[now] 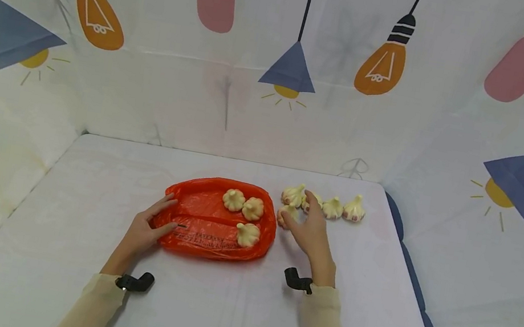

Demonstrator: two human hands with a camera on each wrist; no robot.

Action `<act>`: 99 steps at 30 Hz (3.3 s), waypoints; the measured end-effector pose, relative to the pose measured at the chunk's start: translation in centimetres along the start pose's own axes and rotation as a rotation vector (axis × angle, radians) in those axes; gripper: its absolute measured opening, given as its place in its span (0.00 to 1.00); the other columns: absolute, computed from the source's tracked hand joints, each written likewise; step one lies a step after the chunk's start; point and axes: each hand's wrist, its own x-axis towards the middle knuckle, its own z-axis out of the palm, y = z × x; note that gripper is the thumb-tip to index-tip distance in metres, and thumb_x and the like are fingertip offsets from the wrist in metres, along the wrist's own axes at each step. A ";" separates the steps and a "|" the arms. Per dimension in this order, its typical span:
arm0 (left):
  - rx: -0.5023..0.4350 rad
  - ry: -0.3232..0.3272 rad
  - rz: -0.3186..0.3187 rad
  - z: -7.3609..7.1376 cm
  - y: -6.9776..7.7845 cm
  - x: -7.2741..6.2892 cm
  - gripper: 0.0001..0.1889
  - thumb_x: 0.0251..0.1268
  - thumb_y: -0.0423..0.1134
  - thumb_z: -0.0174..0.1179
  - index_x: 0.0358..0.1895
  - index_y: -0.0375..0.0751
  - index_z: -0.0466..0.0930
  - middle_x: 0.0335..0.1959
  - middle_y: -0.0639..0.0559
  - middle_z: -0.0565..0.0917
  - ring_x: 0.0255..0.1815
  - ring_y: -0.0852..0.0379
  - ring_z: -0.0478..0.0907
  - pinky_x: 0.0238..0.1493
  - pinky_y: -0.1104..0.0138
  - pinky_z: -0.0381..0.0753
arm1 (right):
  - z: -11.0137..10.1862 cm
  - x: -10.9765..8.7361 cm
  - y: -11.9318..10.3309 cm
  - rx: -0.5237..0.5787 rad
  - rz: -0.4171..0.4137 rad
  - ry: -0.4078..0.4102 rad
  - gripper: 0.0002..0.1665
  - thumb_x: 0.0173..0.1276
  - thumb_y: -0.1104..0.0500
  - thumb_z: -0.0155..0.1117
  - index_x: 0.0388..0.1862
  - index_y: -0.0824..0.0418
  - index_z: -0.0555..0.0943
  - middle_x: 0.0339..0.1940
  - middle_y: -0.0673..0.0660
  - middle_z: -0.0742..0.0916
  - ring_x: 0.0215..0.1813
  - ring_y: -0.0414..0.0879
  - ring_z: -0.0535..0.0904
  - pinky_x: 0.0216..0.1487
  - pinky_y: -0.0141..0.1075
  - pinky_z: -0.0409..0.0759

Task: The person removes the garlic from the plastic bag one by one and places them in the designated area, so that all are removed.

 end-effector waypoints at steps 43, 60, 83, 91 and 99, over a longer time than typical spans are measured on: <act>0.008 -0.016 -0.037 0.0 -0.1 0.1 0.32 0.68 0.42 0.69 0.74 0.43 0.72 0.82 0.49 0.62 0.85 0.41 0.52 0.81 0.39 0.53 | 5.5 6.2 -10.5 -0.234 -0.252 -0.679 0.52 0.67 0.44 0.72 0.83 0.54 0.58 0.73 0.63 0.77 0.69 0.56 0.76 0.70 0.54 0.77; 0.010 -0.006 -0.018 0.1 -0.1 0.1 0.32 0.67 0.40 0.69 0.73 0.42 0.72 0.82 0.47 0.63 0.84 0.40 0.53 0.81 0.39 0.52 | 9.5 5.8 -12.2 -0.160 -0.340 -0.732 0.49 0.66 0.44 0.71 0.82 0.53 0.61 0.67 0.59 0.83 0.66 0.49 0.80 0.66 0.45 0.81; 0.012 -0.004 -0.038 -0.2 0.0 0.0 0.32 0.67 0.41 0.69 0.73 0.44 0.73 0.82 0.47 0.63 0.84 0.41 0.53 0.81 0.38 0.51 | 13.6 4.7 -11.2 -0.054 -0.220 -0.610 0.51 0.68 0.47 0.73 0.82 0.57 0.59 0.72 0.60 0.78 0.72 0.53 0.75 0.69 0.48 0.78; 0.004 -0.003 -0.039 -0.1 0.1 0.0 0.31 0.67 0.40 0.69 0.73 0.45 0.73 0.82 0.48 0.64 0.85 0.41 0.52 0.81 0.38 0.51 | 14.6 4.9 -10.7 -0.102 -0.201 -0.572 0.48 0.68 0.51 0.73 0.80 0.60 0.61 0.73 0.59 0.77 0.70 0.51 0.76 0.70 0.47 0.78; -0.006 -0.004 -0.022 0.0 0.1 0.0 0.31 0.67 0.40 0.70 0.73 0.44 0.74 0.81 0.48 0.64 0.84 0.42 0.54 0.82 0.40 0.51 | 14.9 5.3 -10.5 -0.166 -0.211 -0.574 0.39 0.68 0.58 0.72 0.75 0.62 0.68 0.67 0.59 0.81 0.61 0.50 0.79 0.64 0.45 0.81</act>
